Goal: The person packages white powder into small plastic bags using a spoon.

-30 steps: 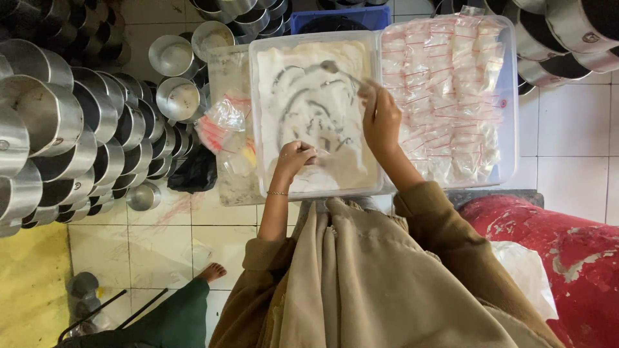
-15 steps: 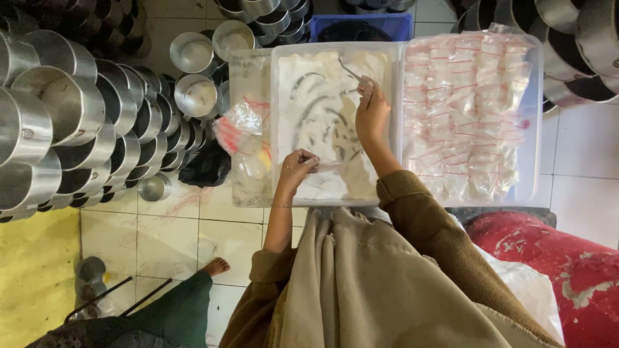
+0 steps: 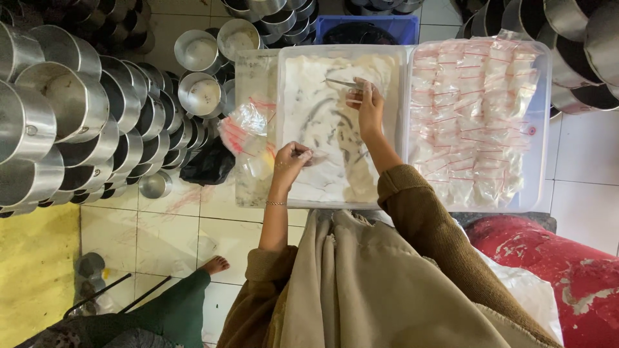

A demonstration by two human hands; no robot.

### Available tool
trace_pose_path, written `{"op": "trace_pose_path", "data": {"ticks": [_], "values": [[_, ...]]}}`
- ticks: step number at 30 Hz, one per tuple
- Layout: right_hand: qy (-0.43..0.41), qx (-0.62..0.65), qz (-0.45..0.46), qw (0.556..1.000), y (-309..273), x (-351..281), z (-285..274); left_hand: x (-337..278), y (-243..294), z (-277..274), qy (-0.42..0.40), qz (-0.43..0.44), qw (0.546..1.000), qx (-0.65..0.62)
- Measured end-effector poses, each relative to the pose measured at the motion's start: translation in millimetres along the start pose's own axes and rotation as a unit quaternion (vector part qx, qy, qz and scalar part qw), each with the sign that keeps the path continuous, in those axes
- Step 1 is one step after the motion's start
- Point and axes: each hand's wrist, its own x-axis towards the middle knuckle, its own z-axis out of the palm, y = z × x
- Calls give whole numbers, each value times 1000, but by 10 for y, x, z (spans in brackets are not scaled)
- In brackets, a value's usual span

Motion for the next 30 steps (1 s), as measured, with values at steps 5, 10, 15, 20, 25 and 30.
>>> {"op": "trace_pose_path", "data": {"ticks": [5,10,15,20,25,30], "values": [[2,8,4,1000,120,69,-62,143,-37,-113,8,19,1000,-20],[29,56,4,998,74,-10,-152,172,106,-201,26,39,999,-19],[8,43,40,998,-258,-221,-263,207,250,-203,84,101,991,22],[0,-14,-6,1000,-653,-454,-343,322,461,-101,121,114,979,119],[-3,-4,10,1000,-866,-574,-445,486,517,32,115,203,952,198],[-11,-68,-30,997,-1064,-780,-483,648,575,191,87,116,963,226]]}}
